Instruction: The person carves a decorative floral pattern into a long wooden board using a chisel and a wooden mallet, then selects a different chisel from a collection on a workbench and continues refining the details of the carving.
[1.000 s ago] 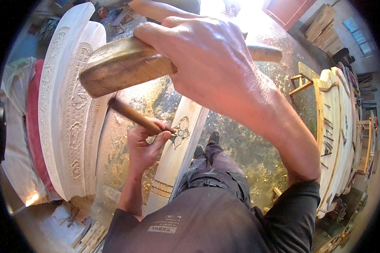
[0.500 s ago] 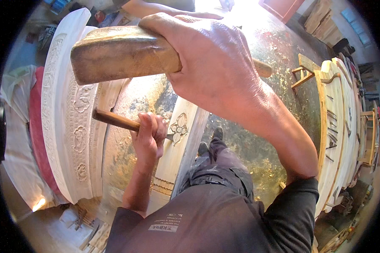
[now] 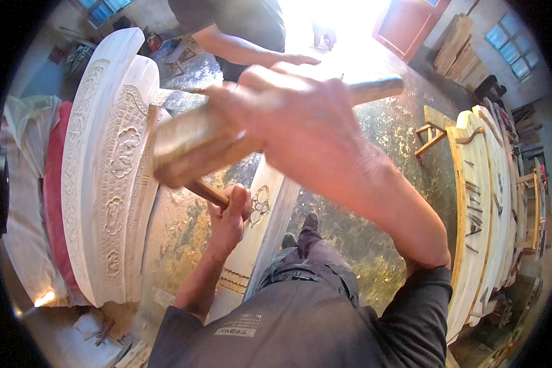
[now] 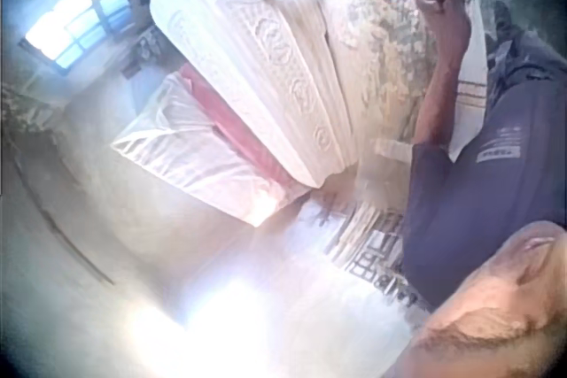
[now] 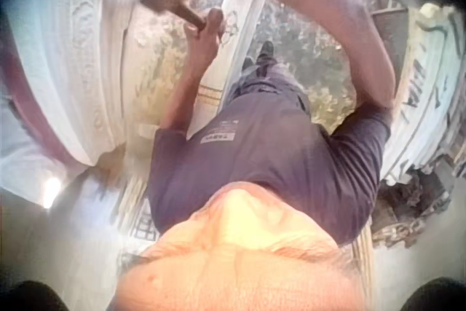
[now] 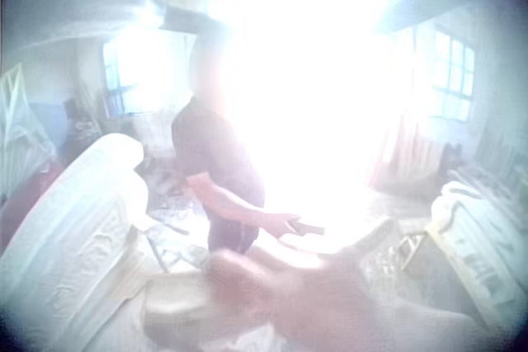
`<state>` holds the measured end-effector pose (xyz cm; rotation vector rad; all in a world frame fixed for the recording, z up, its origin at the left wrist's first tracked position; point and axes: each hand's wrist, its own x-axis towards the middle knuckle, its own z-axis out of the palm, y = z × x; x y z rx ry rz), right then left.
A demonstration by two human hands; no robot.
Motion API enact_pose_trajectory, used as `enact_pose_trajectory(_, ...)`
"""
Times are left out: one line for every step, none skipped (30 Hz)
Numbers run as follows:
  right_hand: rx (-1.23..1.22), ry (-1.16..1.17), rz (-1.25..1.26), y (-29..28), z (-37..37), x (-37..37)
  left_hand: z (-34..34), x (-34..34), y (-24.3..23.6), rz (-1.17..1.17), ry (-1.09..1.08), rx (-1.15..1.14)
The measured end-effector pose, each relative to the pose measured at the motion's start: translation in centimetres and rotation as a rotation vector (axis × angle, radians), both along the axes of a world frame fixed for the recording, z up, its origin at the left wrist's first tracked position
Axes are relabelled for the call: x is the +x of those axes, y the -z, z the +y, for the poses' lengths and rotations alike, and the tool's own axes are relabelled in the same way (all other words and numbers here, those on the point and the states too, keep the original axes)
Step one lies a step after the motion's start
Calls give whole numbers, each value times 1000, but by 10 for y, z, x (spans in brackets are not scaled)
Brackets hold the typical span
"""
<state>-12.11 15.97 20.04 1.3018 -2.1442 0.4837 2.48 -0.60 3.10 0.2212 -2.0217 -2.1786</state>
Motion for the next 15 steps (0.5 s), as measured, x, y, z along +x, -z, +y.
enact_pose_trajectory(-106, 10, -196, -11, 7, 2, 3, -4, 0, -12, 9, 27)
enact_pose_trajectory(-244, 8, -384, -23, 13, 3, 7, -7, -1, -25, 18, 53)
enact_pose_trajectory(-411, -14, -557, -32, 16, 5, 6, -5, -2, -45, 7, 66)
enact_pose_trajectory(-542, -70, -684, -33, 15, 8, 6, -2, -4, -16, 5, 30)
enact_pose_trajectory(-571, -62, -701, -25, 12, 13, 8, 0, -7, 13, 4, -6)
enact_pose_trajectory(-473, -43, -542, -9, 13, 15, 11, 0, -8, 43, 19, -39)
enact_pose_trajectory(-272, -22, -237, 3, 13, 9, 12, 0, -6, 39, 20, -22)
enact_pose_trajectory(-120, -5, -8, 8, 11, 11, 11, 0, -1, 35, 24, -4)
enact_pose_trajectory(-39, 3, 50, 1, 0, 18, 8, 3, 4, 27, 17, 14)
enact_pose_trajectory(-103, 14, -61, -6, 1, 19, 5, 6, 5, 49, 22, -16)
enact_pose_trajectory(-168, 25, -173, -13, 3, 20, 5, 7, 5, 42, 12, 13)
enact_pose_trajectory(-265, 20, -342, -18, 4, 23, 6, 6, 5, 37, 11, 42)
enact_pose_trajectory(-376, 9, -496, -23, 6, 25, 7, 6, 4, 30, 11, 72)
enact_pose_trajectory(-521, -29, -708, -26, 5, 29, 7, 5, 3, 36, 12, 63)
enact_pose_trajectory(-426, -51, -572, -22, 5, 28, 7, 6, 2, 36, 9, 49)
